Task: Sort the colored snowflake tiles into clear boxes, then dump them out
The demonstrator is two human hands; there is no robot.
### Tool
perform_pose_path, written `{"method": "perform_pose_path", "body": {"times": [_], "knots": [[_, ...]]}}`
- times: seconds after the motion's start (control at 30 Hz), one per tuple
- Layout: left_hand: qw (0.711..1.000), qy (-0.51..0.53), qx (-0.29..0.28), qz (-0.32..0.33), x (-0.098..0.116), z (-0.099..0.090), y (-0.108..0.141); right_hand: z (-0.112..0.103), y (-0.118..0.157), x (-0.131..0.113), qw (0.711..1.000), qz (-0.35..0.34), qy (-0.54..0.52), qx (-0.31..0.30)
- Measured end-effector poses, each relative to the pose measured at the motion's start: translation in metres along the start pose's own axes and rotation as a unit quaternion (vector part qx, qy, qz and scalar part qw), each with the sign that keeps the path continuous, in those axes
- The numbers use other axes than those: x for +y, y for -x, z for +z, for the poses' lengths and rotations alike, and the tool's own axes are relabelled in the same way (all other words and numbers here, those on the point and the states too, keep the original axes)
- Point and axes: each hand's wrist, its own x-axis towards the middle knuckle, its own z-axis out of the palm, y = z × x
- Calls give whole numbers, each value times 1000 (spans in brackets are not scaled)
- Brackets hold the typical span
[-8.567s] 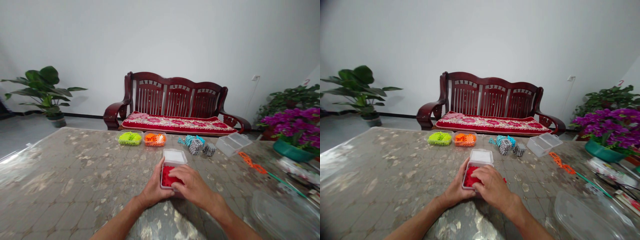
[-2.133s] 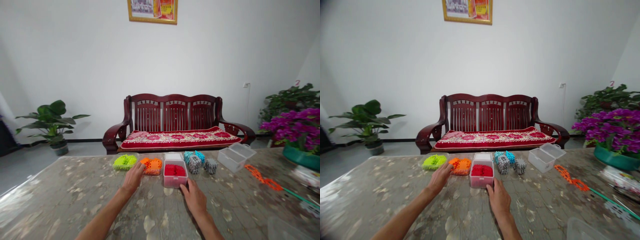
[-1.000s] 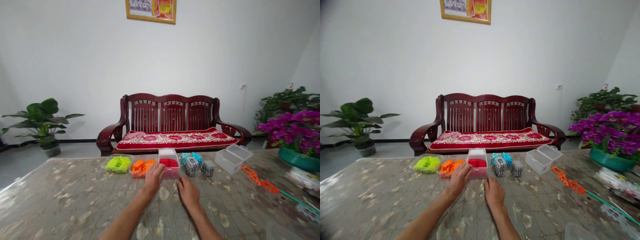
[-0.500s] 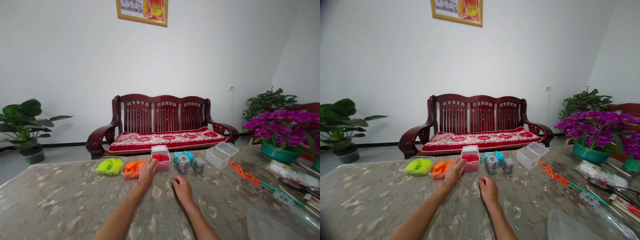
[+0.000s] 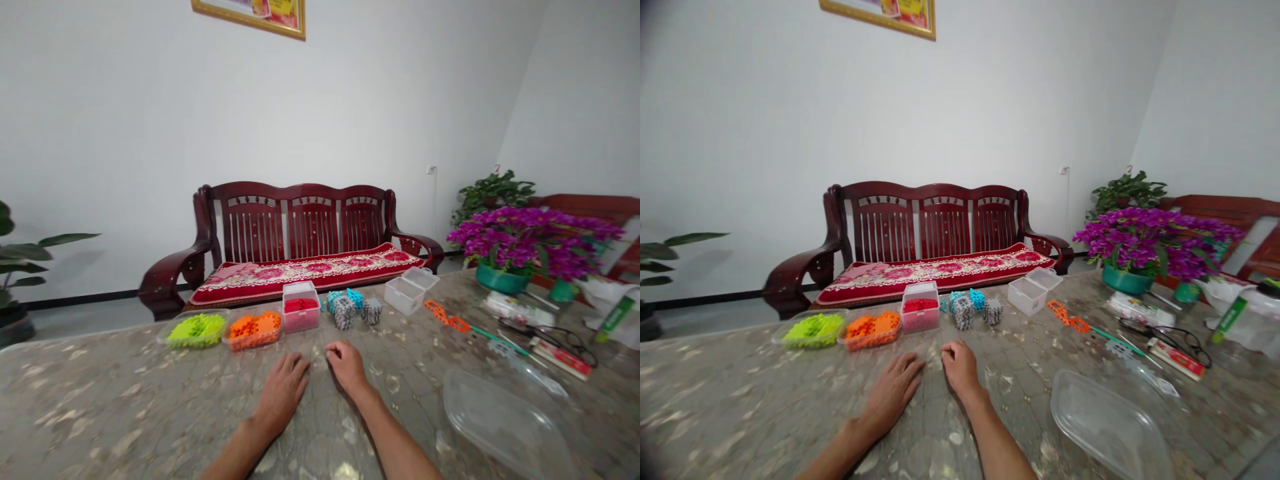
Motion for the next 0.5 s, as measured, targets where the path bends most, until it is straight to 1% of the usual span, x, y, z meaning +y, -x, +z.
{"method": "perform_pose_path", "body": {"times": [0.1,0.17,0.2,0.27,0.33,0.4,0.5], "knots": [[999,-42,-6,-5,3,6,9,-2,7,-2,1000,2,8,-7],[998,-67,-3,-1,5,11,16,-9,4,-2,1000,12,23,-5],[997,-78,-2,-3,6,13,20,-16,0,-1,999,20,34,6],[995,-98,-4,-13,8,16,25,-38,-15,2,996,40,64,46],[994,-110,-9,-22,11,15,28,-68,-36,9,987,66,107,100],[993,-116,-16,-26,15,13,28,-100,-57,20,972,100,158,146],[993,-115,-26,-31,18,9,27,-139,-83,41,949,128,231,172]]}}
